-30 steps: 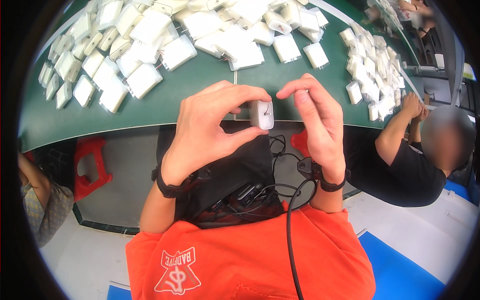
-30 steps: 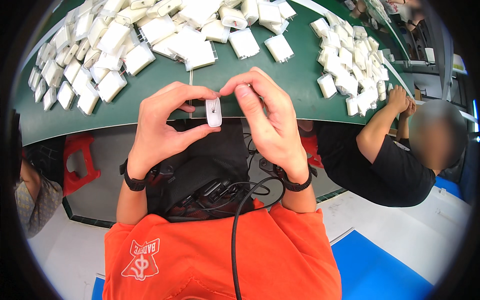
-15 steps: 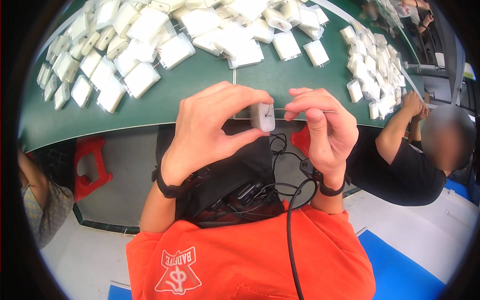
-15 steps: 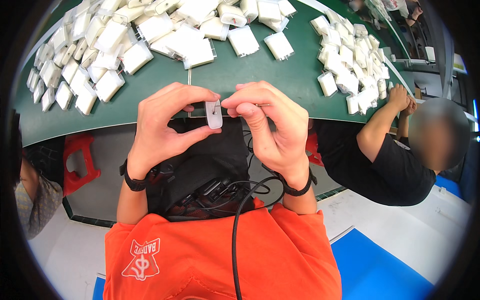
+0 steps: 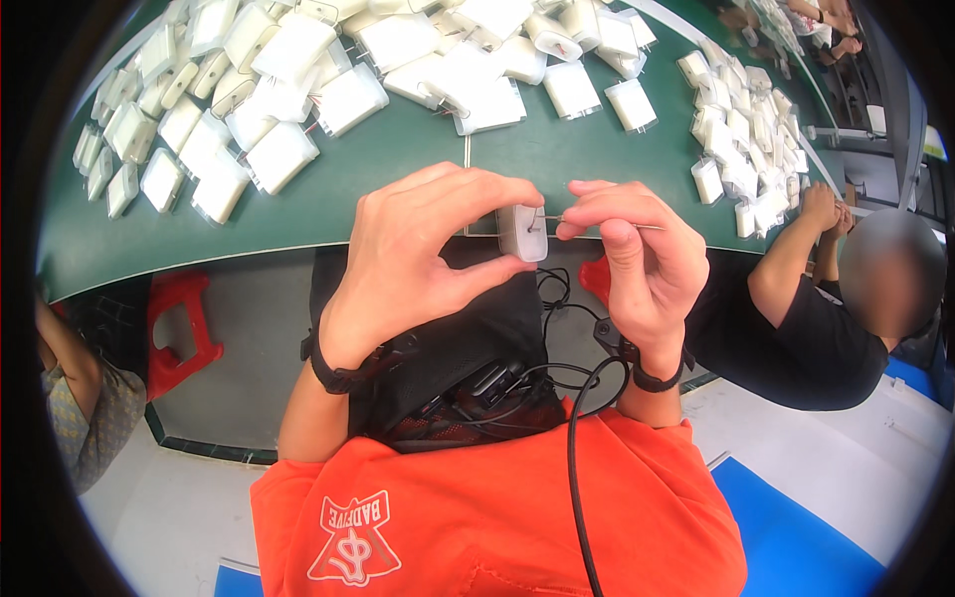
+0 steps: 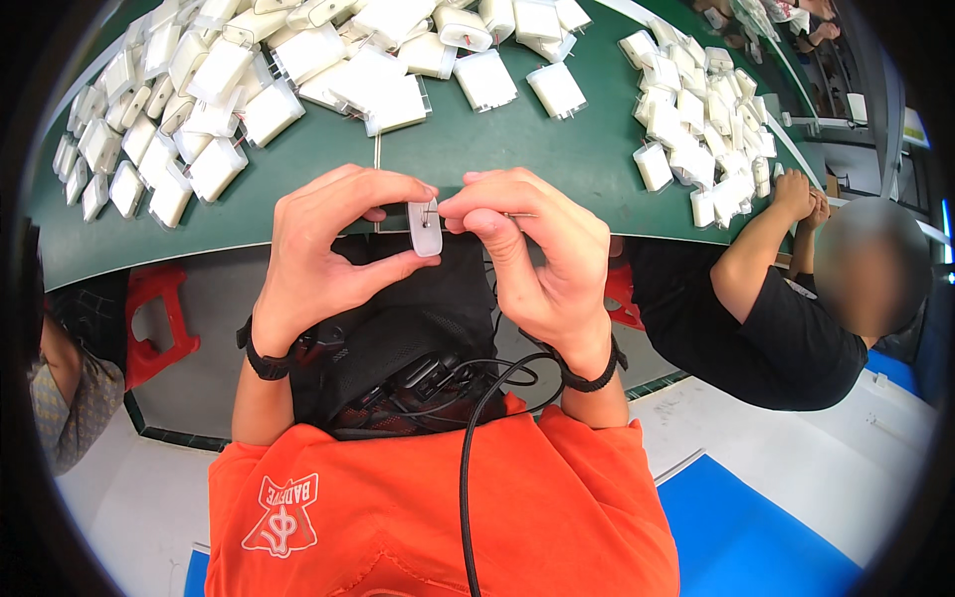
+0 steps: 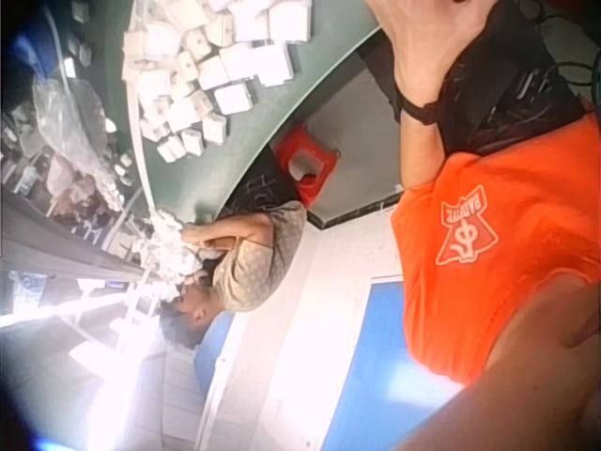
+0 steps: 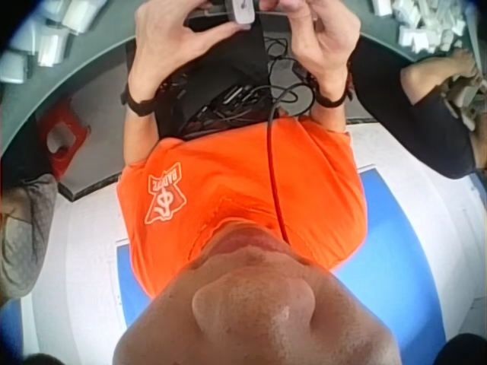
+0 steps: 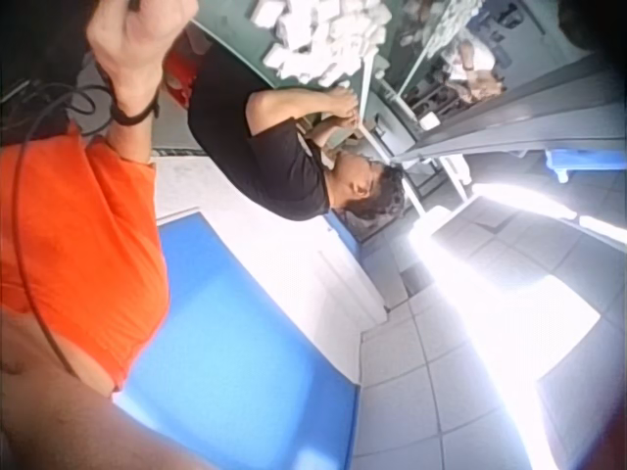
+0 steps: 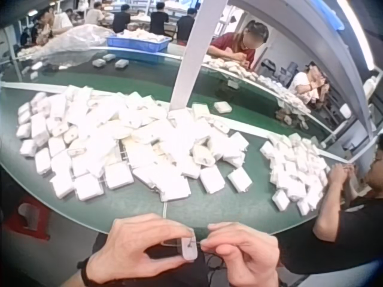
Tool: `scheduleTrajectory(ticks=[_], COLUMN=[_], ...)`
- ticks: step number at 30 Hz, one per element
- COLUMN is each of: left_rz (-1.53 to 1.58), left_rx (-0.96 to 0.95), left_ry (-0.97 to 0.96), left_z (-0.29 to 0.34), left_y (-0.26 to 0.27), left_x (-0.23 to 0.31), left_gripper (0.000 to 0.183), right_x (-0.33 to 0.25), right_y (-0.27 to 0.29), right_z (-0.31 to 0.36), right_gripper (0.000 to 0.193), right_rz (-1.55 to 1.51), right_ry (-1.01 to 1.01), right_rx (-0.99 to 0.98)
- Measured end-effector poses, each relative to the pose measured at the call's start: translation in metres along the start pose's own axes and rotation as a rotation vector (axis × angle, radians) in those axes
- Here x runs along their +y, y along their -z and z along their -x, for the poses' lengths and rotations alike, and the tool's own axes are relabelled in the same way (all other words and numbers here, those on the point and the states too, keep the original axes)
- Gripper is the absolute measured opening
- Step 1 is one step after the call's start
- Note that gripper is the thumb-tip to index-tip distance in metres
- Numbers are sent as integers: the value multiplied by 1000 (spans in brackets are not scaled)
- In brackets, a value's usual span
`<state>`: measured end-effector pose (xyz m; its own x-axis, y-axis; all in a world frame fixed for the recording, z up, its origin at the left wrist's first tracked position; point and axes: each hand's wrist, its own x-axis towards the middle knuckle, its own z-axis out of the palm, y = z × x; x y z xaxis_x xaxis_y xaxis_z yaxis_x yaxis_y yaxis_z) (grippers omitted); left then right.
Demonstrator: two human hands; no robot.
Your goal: Inspecting and cleaning small electronic components on a factory assembly line.
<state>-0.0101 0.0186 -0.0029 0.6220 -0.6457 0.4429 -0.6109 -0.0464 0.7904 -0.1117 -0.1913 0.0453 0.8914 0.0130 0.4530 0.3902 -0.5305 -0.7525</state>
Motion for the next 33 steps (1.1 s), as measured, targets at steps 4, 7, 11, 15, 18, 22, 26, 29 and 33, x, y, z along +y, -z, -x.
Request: scheduleTrajectory(ticks=[4, 7, 11, 15, 18, 22, 26, 29, 33], left_rz=[-3, -1, 22, 62, 98, 108, 105, 111, 112], left_rx=[-9, -6, 0, 1, 6, 2, -4, -5, -4], left_ry=[3, 1, 25, 58, 79, 97, 98, 98, 99], left_z=[0, 0, 0, 0, -1, -1, -1, -1, -1], left_y=[0, -1, -1, 0, -1, -1, 0, 0, 0], left_x=[0, 0, 1, 2, 3, 4, 4, 4, 4], left_gripper=[48, 48, 48, 47, 46, 46, 46, 47, 47], right_x=[1, 2, 3, 2, 2, 2, 2, 2, 3], right_y=[-2, -3, -4, -5, -5, -5, -6, -6, -6], right_z=[-1, -2, -4, -4, -4, -4, -4, -4, -6], right_gripper=[22, 4, 2, 2, 2, 2, 2, 2, 2], right_rz=[9, 41, 90, 99, 102, 97, 88, 94, 111], right_ry=[12, 37, 43, 50, 50, 48, 37, 32, 52], right_rx=[10, 41, 32, 31, 43, 40, 42, 39, 37])
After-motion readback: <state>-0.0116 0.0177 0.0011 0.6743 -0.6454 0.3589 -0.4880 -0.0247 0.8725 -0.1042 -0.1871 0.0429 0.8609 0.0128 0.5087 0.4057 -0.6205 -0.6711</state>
